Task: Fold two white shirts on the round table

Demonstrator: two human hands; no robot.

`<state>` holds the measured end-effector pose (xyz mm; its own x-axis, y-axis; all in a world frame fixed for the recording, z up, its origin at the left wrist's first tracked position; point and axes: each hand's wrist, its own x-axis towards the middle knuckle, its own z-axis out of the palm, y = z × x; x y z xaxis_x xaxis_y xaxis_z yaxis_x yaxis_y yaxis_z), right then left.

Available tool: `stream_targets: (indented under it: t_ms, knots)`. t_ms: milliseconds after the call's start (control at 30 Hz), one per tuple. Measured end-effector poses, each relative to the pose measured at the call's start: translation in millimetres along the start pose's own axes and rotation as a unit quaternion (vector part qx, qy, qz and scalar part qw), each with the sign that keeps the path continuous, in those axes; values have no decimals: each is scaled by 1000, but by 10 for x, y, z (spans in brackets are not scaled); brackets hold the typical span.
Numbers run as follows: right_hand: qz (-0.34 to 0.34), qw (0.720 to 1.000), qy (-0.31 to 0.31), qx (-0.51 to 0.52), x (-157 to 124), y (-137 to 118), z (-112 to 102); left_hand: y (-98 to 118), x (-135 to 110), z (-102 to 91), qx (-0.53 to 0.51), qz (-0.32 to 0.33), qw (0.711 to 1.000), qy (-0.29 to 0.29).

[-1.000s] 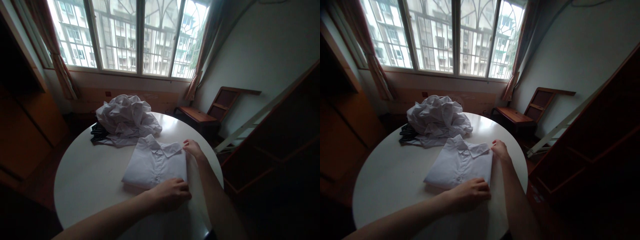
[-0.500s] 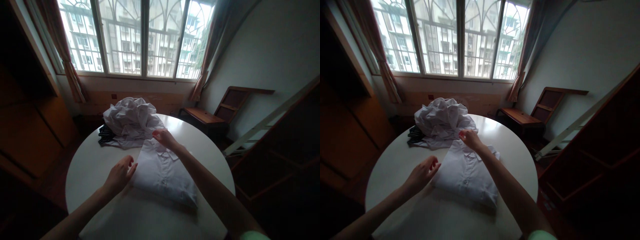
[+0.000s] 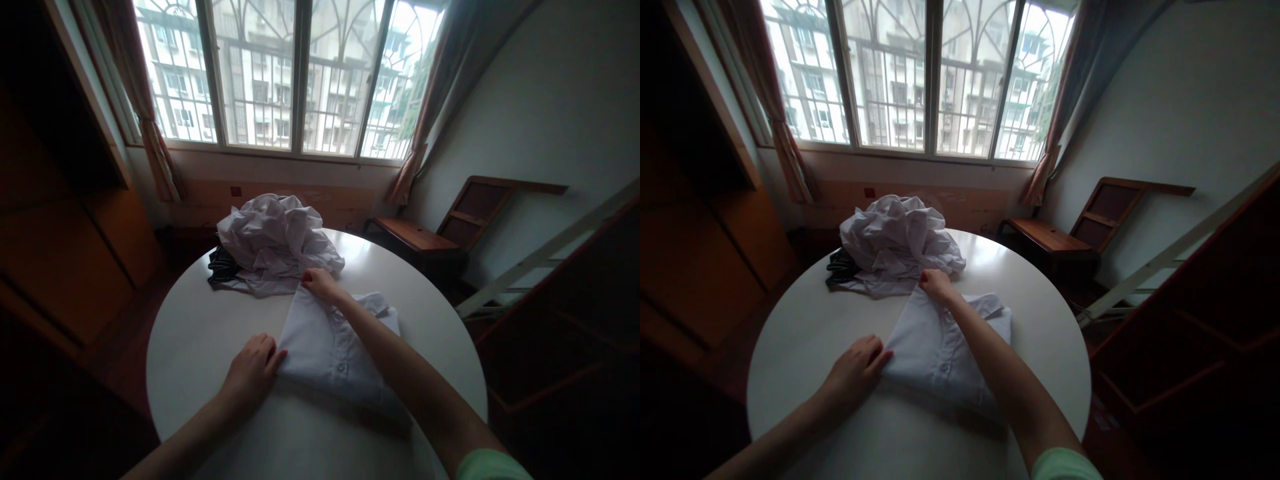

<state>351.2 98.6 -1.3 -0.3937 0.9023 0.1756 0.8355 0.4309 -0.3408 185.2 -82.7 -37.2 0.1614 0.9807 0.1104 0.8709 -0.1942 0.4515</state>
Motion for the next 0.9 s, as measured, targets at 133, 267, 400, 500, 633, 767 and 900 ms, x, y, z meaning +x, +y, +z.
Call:
stream_targets:
  t_ms: [133,267,400,500,633,767,900]
  knots:
    - [21,1000,6,14,99,23,24,-27,7,40,20,29,999,-6]
    - [34,999,16,9,107,-1,115,-4,20,40,43,35,998,-16]
    - [9,998,54,-8,22,-85,190,59,31,17,71,13,997,-16]
    - [-27,993,118,10,-59,-101,71,99,65,-22,110,-11,994,-18]
    - [-15,978,193,76,-270,33,-323,138,197,-146,138,-9,990,30]
    - [74,975,206,47,-613,277,-599,270,460,-235,85,76,987,115]
    - [138,978,143,-55,-929,492,-438,477,850,-74,21,168,977,130]
